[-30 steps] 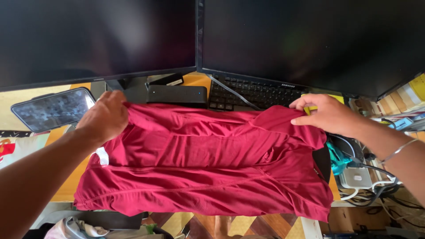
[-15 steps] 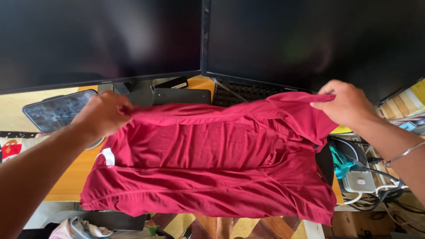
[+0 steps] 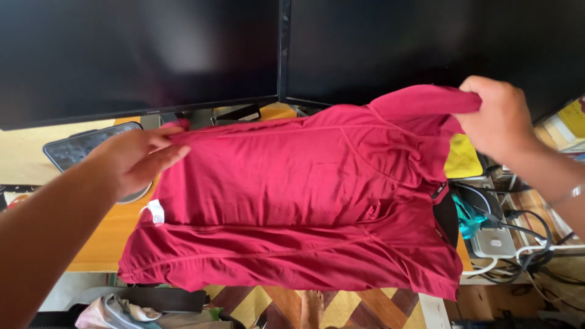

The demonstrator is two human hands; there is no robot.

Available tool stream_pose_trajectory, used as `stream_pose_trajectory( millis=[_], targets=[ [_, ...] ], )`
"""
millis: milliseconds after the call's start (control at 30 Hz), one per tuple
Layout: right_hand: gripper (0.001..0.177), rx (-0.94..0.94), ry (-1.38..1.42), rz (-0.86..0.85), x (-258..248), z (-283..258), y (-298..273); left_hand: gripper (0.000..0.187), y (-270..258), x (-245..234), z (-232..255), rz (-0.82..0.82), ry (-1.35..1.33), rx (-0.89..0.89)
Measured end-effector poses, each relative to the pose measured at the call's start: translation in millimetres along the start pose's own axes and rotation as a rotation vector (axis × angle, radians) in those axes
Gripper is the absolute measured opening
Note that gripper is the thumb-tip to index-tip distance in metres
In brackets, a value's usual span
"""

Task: Folding various items of clothing including a blue shirt, a white jersey, and a red shirt on a desk.

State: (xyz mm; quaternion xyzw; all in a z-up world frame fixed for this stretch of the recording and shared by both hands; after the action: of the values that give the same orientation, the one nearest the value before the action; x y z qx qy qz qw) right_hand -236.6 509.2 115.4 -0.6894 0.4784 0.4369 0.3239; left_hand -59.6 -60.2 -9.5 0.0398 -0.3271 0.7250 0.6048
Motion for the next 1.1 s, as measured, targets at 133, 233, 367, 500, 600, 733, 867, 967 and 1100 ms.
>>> stream_pose_trajectory(
  millis=[133,233,367,500,600,733,867,967,1100],
  targets=[
    [0.020,-0.234,-0.185,0.077,23,-5,-58,0.023,-63,17,-22,0.036,-0.228,0.108],
    [0.026,-0.246,-0.165,-0.139,61,0,-88,0.026,-78,-12,-60,0.267,-0.209,0.023],
    [0.038,-0.262,-0.066,-0.302,83,-7,-107,0.029,-91,-36,-81,0.394,-0.133,0.056],
    [0.029,-0.177,-0.090,-0.333,91,4,-111,0.020,-112,-48,-82,0.591,0.056,0.038],
    [0.016,-0.167,-0.201,-0.281,88,5,-117,0.016,-131,-44,-79,0.693,0.254,-0.014],
    [0.016,-0.175,-0.251,-0.250,98,24,-130,0.020,-64,-124,-103,0.408,1.171,-0.221],
    [0.020,-0.203,-0.256,-0.277,111,33,-137,0.022,-131,-73,-82,0.759,0.132,-0.040],
    [0.027,-0.240,-0.292,-0.317,119,33,-145,0.020,-115,-99,-80,0.679,-0.015,0.033],
    [0.037,-0.194,-0.368,-0.324,123,40,-156,0.019,-83,-147,-93,0.528,-0.526,0.187]
  ],
)
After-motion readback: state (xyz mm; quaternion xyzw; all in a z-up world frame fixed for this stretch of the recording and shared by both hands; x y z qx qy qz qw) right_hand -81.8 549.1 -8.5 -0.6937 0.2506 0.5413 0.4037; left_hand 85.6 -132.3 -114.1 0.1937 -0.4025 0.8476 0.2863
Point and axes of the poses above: each hand's wrist, its own y-axis towards the middle knuckle, its own x-axis out of the palm, z = x × y, the point moved 8 cm from there along y, towards the middle knuckle, and after that the axes turned 14 degrees about -z, right-handed, at the moved point
